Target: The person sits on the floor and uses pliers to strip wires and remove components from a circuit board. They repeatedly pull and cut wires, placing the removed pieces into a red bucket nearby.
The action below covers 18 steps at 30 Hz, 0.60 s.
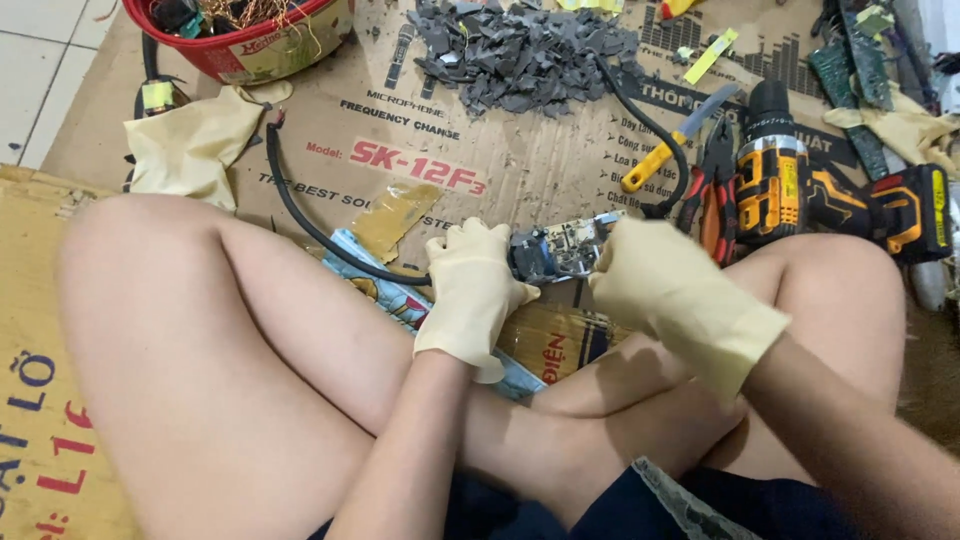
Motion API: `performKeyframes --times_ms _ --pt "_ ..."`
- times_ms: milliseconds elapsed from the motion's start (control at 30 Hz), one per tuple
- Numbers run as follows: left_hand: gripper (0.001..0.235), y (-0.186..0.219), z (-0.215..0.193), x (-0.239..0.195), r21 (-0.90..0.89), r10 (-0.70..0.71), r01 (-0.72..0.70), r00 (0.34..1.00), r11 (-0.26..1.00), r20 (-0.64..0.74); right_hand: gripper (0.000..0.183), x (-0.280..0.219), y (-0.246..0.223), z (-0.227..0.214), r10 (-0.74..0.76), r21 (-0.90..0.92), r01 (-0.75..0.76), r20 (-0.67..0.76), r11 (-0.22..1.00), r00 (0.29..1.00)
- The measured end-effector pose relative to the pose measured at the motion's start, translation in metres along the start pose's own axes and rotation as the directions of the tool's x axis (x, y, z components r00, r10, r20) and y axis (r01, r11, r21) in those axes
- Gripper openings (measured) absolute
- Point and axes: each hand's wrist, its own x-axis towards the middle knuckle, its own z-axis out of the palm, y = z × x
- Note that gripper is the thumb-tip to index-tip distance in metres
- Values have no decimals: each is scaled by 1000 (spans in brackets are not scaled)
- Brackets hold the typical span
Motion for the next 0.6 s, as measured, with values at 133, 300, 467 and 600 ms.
performKeyframes --times_ms 133,300,467,600 --pt "68 -1 3 0 -10 2 -2 1000 1000 -8 26 3 13 30 94 84 -92 -12 992 996" --pt "71 5 -1 -3 22 -15 16 1000 1000 -9 30 -15 0 12 173 169 -179 53 969 984" --pt "72 7 5 1 16 -17 18 1000 1000 -8 26 18 8 29 116 135 -109 -42 985 992" --pt "74 2 -2 -8 -56 -11 9 999 998 -39 26 17 -6 44 43 106 -28 -139 994 989"
